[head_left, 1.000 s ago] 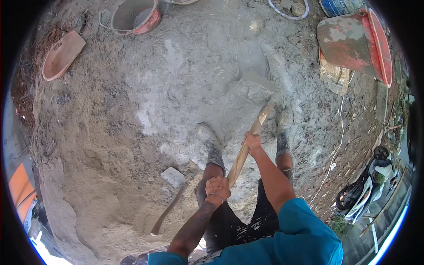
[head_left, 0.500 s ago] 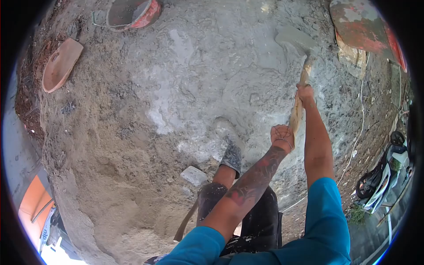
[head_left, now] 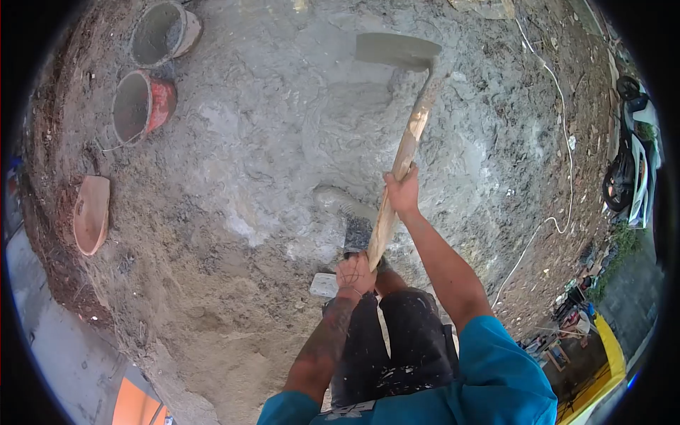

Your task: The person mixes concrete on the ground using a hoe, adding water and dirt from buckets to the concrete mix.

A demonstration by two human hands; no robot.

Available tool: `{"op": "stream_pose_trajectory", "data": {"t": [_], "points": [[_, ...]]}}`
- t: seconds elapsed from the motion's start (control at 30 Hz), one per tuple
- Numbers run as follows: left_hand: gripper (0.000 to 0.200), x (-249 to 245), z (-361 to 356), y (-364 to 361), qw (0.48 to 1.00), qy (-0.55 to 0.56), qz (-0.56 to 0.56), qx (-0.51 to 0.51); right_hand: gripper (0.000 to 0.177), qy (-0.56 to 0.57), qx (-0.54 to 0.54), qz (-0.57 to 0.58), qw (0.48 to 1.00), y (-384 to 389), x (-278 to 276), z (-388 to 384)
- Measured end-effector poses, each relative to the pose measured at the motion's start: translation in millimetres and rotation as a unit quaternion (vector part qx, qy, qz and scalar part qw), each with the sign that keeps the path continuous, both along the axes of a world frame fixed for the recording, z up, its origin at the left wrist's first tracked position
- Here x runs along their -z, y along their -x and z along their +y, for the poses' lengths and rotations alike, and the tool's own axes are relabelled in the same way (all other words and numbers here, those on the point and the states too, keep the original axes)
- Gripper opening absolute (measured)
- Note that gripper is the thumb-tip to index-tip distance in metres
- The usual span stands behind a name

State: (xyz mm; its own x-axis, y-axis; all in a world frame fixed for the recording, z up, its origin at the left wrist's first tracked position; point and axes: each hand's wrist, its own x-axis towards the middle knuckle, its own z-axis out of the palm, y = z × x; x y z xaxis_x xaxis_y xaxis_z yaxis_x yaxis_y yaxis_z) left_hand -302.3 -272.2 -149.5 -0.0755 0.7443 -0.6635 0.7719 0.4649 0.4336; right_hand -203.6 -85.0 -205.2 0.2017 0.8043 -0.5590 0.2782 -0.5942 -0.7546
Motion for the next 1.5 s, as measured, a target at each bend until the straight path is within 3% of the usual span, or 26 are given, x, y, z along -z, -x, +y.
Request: {"op": "stream_pose_trajectory", "data": {"t": [0.07, 0.1, 0.13, 0.2, 0.3, 0.37, 0.4, 0.43, 0.47, 0.5, 0.6, 0.67, 0.73, 0.77, 0.87, 0.93, 0.97, 1.0, 1.07, 1.2, 1.23, 1.27, 1.33, 1.37, 1.47, 1.5], "points": [[0.032, 22, 88, 21, 0.998, -0.003, -0.024, 0.058, 0.066, -0.013, -0.057, -0.059, 0.997, -12, 39, 70], [0.034, 64, 111, 19, 0.995, -0.034, -0.084, 0.037, 0.065, -0.040, -0.081, -0.120, 0.989, -14, 36, 104], [0.040, 46, 157, 17, 0.992, -0.070, -0.069, 0.074, 0.063, -0.038, -0.088, -0.185, 0.978, -24, 68, 135], [0.042, 6, 230, 12, 0.986, 0.014, -0.047, 0.157, 0.052, 0.026, -0.111, -0.233, 0.966, -30, 66, 187], [0.043, 1, 193, -9, 0.982, -0.053, -0.003, 0.179, 0.049, 0.124, -0.140, -0.217, 0.958, -48, 75, 146], [0.041, -3, 127, -7, 0.980, 0.013, 0.046, 0.192, 0.046, 0.108, -0.053, -0.245, 0.962, -43, 90, 78], [0.043, -12, 104, 2, 0.977, 0.071, -0.018, 0.201, 0.046, 0.120, -0.037, -0.246, 0.961, -38, 78, 39], [0.029, -25, 74, 5, 0.986, 0.043, -0.048, 0.152, 0.049, 0.179, -0.033, -0.182, 0.966, -41, 74, 5], [0.031, -10, 32, 8, 0.991, 0.022, -0.077, 0.111, 0.048, 0.171, -0.012, -0.157, 0.972, -37, 61, -27], [0.035, -31, 16, 8, 0.989, 0.050, -0.053, 0.127, 0.048, 0.208, 0.044, -0.032, 0.977, -30, -2, -35], [0.040, -65, -27, 12, 0.981, 0.103, -0.028, 0.162, 0.044, 0.135, 0.168, 0.107, 0.971, -27, -28, -88], [0.043, -78, -21, 9, 0.971, 0.122, -0.040, 0.201, 0.046, 0.102, 0.172, 0.040, 0.979, -42, -56, -92], [0.043, -103, 26, -4, 0.954, 0.128, -0.172, 0.211, 0.050, 0.109, 0.173, -0.022, 0.979, -61, -75, -75], [0.044, -113, 61, -15, 0.932, 0.221, -0.198, 0.209, 0.051, 0.043, 0.162, -0.112, 0.979, -77, -71, -67], [0.040, -83, 104, -52, 0.934, 0.130, -0.273, 0.191, 0.057, -0.016, 0.103, -0.301, 0.948, -129, -68, -11], [0.037, -81, 149, -77, 0.934, 0.132, -0.273, 0.189, 0.055, 0.097, 0.136, -0.236, 0.957, -164, -48, 32], [0.036, -81, 173, -82, 0.933, 0.161, -0.268, 0.177, 0.051, 0.057, 0.122, -0.229, 0.964, -182, -25, 41], [0.038, -84, 187, -87, 0.937, 0.161, -0.266, 0.158, 0.046, 0.092, 0.180, -0.093, 0.975, -179, -37, 55], [0.041, -109, 200, -78, 0.952, 0.157, -0.210, 0.159, 0.043, 0.204, 0.191, -0.029, 0.960, -192, 2, 45], [0.056, -81, 178, -2, 0.921, 0.214, -0.293, 0.143, 0.046, 0.229, 0.282, -0.009, 0.932, -135, -8, 12], [0.052, -64, 177, 35, 0.914, 0.201, -0.336, 0.108, 0.044, 0.235, 0.291, -0.037, 0.927, -124, -5, 11], [0.048, -46, 184, 92, 0.929, 0.077, -0.361, 0.040, 0.042, 0.247, 0.298, -0.067, 0.920, -113, 3, 16], [0.048, -17, 219, 239, 0.990, -0.034, -0.095, -0.099, 0.038, 0.301, 0.309, -0.038, 0.901, -104, 20, 26], [0.052, 4, 231, 322, 0.961, -0.130, 0.024, -0.242, 0.030, 0.294, 0.308, -0.065, 0.902, -94, 26, 37], [0.082, 43, 256, 598, 0.830, -0.007, 0.375, -0.413, 0.019, 0.306, 0.350, -0.091, 0.881, -58, 47, 74], [0.085, 17, 286, 639, 0.786, 0.003, 0.344, -0.514, 0.025, 0.317, 0.321, -0.084, 0.889, -45, 54, 82]]}}
